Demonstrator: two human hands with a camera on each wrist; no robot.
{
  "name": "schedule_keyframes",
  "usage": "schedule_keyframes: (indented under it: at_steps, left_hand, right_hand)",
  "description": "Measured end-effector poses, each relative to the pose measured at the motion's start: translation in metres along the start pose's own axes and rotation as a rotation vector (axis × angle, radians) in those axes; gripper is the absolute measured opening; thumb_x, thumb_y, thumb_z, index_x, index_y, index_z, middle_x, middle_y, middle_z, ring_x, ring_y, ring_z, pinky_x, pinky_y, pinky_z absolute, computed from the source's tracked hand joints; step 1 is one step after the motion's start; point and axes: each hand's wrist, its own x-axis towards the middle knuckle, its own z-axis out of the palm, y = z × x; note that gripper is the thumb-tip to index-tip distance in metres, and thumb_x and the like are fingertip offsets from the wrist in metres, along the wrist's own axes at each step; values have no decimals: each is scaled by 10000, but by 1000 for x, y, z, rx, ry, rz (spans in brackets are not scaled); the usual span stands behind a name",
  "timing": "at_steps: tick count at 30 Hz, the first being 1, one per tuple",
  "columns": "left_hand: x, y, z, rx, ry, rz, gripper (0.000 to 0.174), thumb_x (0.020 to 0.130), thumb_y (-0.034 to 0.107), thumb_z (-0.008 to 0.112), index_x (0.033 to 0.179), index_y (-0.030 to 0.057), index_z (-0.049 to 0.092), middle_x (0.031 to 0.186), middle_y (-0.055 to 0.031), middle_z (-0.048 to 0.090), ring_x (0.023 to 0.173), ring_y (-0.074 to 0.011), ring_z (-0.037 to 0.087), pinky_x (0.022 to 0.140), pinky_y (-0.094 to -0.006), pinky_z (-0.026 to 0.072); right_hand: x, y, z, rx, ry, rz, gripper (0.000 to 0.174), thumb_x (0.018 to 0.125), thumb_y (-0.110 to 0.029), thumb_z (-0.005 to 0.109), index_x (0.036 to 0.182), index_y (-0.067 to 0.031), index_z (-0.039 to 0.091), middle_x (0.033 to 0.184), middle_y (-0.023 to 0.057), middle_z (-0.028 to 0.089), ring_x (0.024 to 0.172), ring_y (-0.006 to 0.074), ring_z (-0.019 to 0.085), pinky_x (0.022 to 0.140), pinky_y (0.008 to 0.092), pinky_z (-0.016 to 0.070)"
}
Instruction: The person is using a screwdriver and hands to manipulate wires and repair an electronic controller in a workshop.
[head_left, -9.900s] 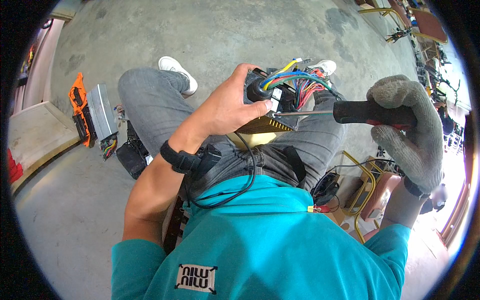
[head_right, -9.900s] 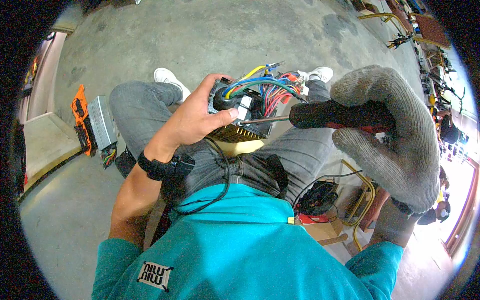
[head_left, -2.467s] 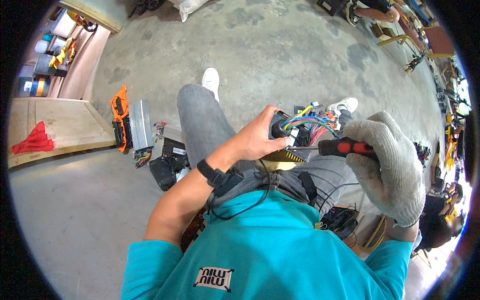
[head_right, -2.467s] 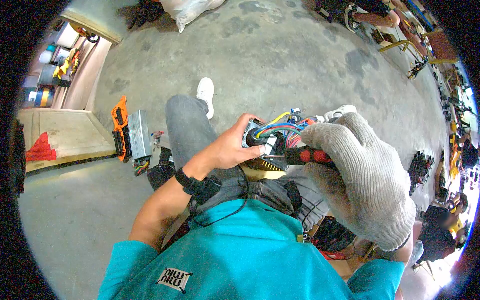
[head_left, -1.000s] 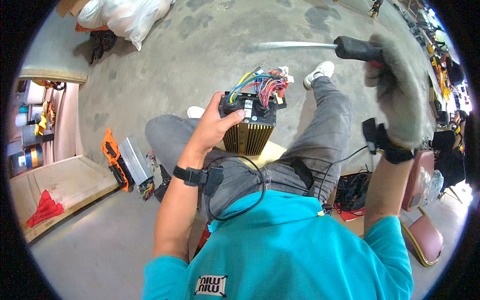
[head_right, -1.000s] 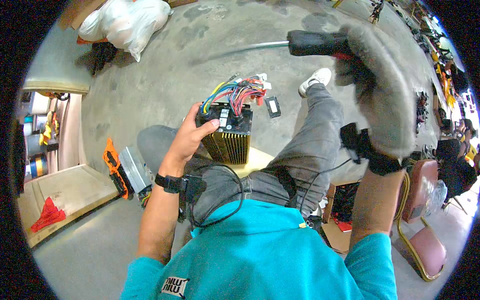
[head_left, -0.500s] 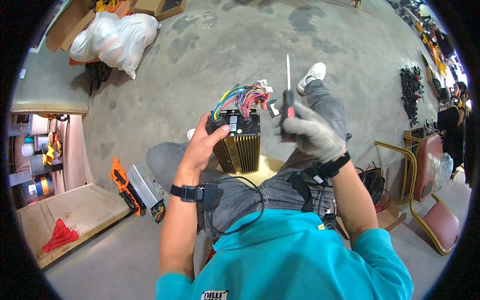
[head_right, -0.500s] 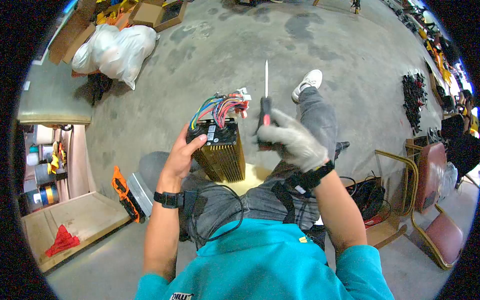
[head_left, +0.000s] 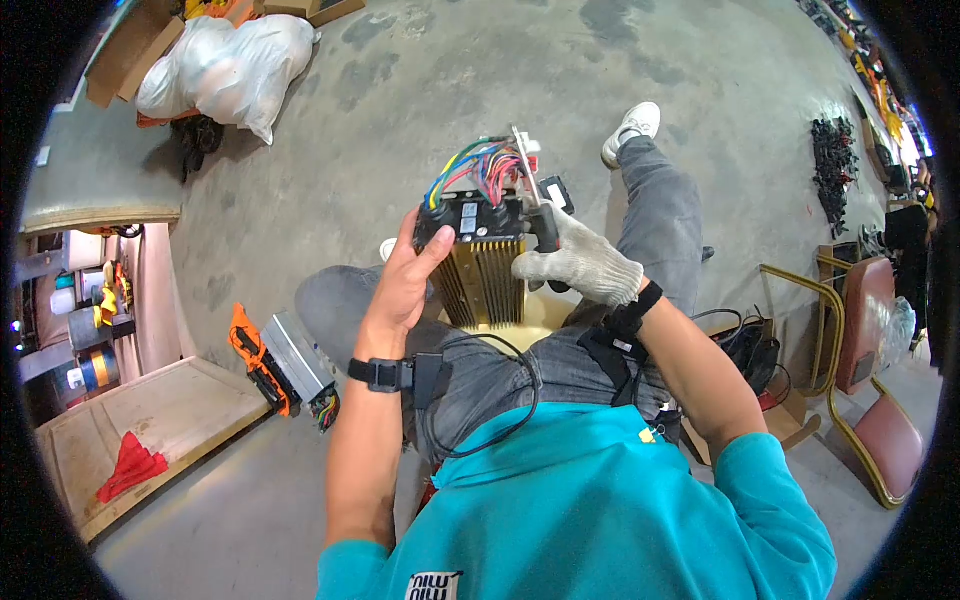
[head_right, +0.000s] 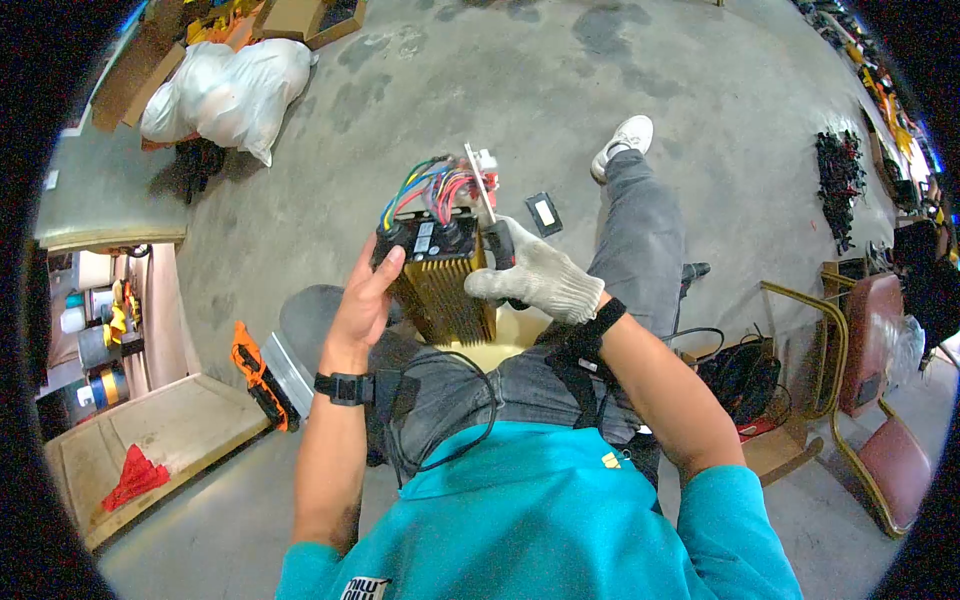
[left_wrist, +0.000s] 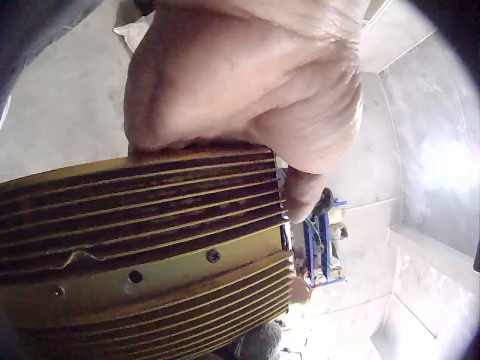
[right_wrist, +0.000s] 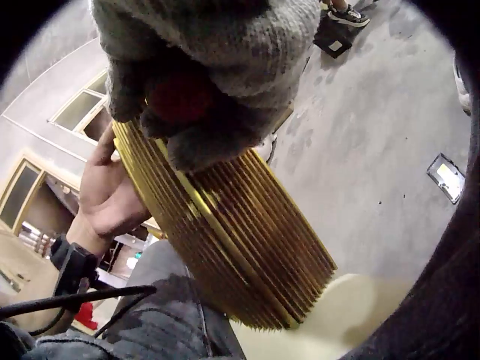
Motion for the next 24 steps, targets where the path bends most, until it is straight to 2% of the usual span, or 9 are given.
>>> schedule_keyframes:
  at_steps: [3, 8, 10, 12, 14, 16, 20, 21, 24]
  left_hand:
    - [2, -8, -7, -12, -93, 55, 660, 979, 217, 734, 1513, 39, 389, 1360, -43, 598, 1273, -163, 535, 1119, -341, 384]
    - [1, -9, -9, 62, -152, 121, 750, 937, 194, 779, 1535, 37, 355, 1425, -78, 552, 1330, -191, 501, 1151, -357, 359]
    - [-3, -10, -11, 82, -154, 136, 788, 917, 190, 799, 1540, 34, 344, 1443, -91, 537, 1348, -201, 489, 1161, -362, 351]
    - [-4, -13, -18, 165, -143, 23, 857, 877, 183, 835, 1546, 22, 324, 1453, -115, 524, 1358, -222, 486, 1166, -367, 348]
    - [-4, -23, -28, 198, -151, -33, 913, 838, 162, 864, 1546, -1, 311, 1449, -122, 531, 1348, -230, 497, 1163, -365, 356]
    - [-4, -39, -37, 332, -164, -228, 913, 816, 134, 873, 1533, -24, 330, 1430, -128, 553, 1334, -238, 511, 1153, -361, 371]
    - [3, -60, -42, 358, -180, -263, 866, 794, 136, 886, 1491, -46, 406, 1367, -143, 609, 1289, -236, 554, 1125, -357, 406]
    - [8, -62, -43, 383, -148, -310, 856, 791, 146, 890, 1479, -51, 421, 1363, -154, 614, 1264, -242, 576, 1114, -356, 419]
    - [17, -62, -38, 409, -150, -296, 858, 791, 166, 894, 1477, -50, 425, 1360, -158, 614, 1244, -248, 589, 1102, -356, 431]
  right_hand:
    - [8, -1, 6, -15, -14, -5, 675, 814, -349, 849, 1323, -44, 528, 957, -17, 588, 766, 75, 535, 642, 249, 458]
    - [16, -2, 2, -106, -13, -67, 642, 808, -349, 852, 1286, -34, 560, 992, -6, 621, 801, 69, 546, 648, 237, 467]
    - [13, -9, 0, -112, -26, -10, 627, 801, -346, 854, 1271, -38, 576, 990, -3, 627, 816, 75, 572, 658, 250, 481]
    - [15, -10, -4, -132, -14, 57, 595, 801, -336, 847, 1253, -44, 592, 969, -2, 634, 808, 92, 598, 662, 269, 496]
    - [22, 6, -4, -66, -15, -28, 547, 823, -314, 820, 1242, -39, 601, 943, 6, 649, 796, 102, 612, 651, 278, 502]
    - [25, 9, -5, 83, -44, -154, 487, 843, -289, 798, 1214, -30, 619, 930, 10, 663, 766, 101, 618, 629, 263, 502]
    - [28, 15, -14, 153, -7, -22, 424, 849, -256, 795, 1174, -24, 653, 955, 22, 679, 776, 120, 645, 642, 273, 526]
    - [26, 12, -10, 261, 19, -54, 394, 873, -257, 780, 1175, -41, 650, 930, 14, 668, 707, 100, 623, 598, 254, 502]
    - [36, 32, -19, 389, 71, 6, 367, 895, -271, 766, 1171, -65, 640, 900, -1, 648, 651, 65, 581, 553, 224, 471]
